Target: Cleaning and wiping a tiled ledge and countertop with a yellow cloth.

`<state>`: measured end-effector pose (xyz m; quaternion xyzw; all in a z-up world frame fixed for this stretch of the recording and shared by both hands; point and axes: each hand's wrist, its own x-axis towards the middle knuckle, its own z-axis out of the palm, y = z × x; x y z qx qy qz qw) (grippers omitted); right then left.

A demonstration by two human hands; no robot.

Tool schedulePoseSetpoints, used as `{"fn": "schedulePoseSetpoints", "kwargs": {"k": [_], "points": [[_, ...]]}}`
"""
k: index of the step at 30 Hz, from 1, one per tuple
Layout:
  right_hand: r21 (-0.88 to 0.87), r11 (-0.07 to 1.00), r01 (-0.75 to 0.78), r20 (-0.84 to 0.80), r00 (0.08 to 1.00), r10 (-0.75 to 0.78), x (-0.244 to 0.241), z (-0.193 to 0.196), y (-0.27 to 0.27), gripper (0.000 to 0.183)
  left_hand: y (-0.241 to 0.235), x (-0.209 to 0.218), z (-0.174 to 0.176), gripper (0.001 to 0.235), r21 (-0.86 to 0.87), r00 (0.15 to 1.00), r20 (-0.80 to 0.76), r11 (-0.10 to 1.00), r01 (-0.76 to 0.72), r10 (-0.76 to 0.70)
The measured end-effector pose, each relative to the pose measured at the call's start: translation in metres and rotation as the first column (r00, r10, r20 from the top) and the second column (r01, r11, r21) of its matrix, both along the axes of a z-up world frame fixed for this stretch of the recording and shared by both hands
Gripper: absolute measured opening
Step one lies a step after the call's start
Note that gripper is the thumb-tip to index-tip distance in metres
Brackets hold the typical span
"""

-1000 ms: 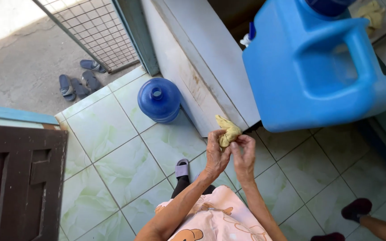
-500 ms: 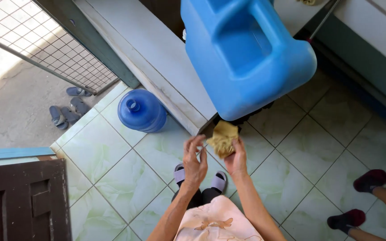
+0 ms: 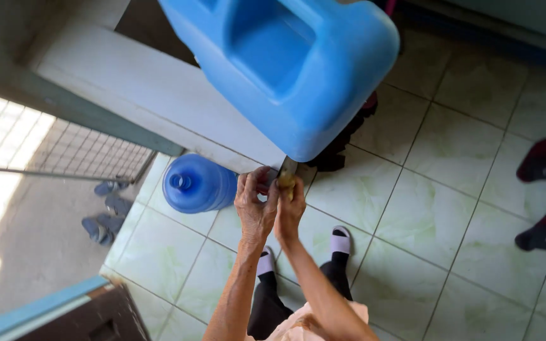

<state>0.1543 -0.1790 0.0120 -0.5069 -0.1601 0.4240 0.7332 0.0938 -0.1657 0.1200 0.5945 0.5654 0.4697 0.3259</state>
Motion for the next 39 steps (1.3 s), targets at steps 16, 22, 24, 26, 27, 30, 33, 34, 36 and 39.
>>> {"fn": "schedulePoseSetpoints", "kwargs": {"k": [16,22,24,26,27,30,33,34,36,39], "points": [[-0.314,0.939,0.138,-0.260,0.939,-0.225,0.003,-0.131,0.036,0.024,0.008,-0.020,-0.001,0.028,0.023,0.977,-0.081,0.979,0.200,-0.198],[0.006,0.984,0.177,-0.088,0.980,-0.176,-0.029,0.038,0.009,0.025,0.006,-0.028,0.041,0.034,0.179,0.928,-0.327,0.952,0.246,-0.178],[0.047,0.976,0.212,0.045,0.976,-0.214,-0.037,0.034,0.016,0.025,0.008,-0.031,0.050,0.038,0.264,0.892,-0.432,0.927,0.267,-0.134],[0.074,0.946,0.315,0.189,0.927,-0.324,-0.043,0.017,0.030,0.025,0.013,-0.031,0.048,0.041,0.304,0.902,-0.408,0.910,0.281,-0.143],[0.063,0.947,0.316,0.188,0.928,-0.322,-0.042,0.009,0.024,0.025,0.008,-0.030,0.038,0.041,0.293,0.900,-0.411,0.913,0.283,-0.147],[0.086,0.947,0.310,-0.032,0.951,-0.309,-0.027,-0.013,0.009,0.026,-0.009,-0.025,0.014,0.039,0.172,0.930,-0.213,0.925,0.338,-0.300],[0.131,0.974,0.186,-0.407,0.906,-0.119,0.016,-0.011,-0.008,0.027,-0.028,-0.013,0.005,0.041,0.120,0.940,-0.118,0.935,0.334,-0.320],[0.141,0.979,0.146,-0.454,0.888,-0.067,0.029,0.002,-0.016,0.028,-0.033,-0.010,0.008,0.042,0.097,0.954,-0.082,0.951,0.295,-0.288],[0.159,0.983,0.088,-0.484,0.875,0.000,0.057,0.034,-0.029,0.029,-0.034,0.000,0.018,0.043,0.080,0.971,-0.030,0.967,0.241,-0.239],[0.182,0.983,-0.032,-0.414,0.904,0.106,0.097,0.083,-0.034,0.037,-0.019,0.014,0.052,0.044,0.152,0.996,0.017,0.985,0.085,-0.088]]}}
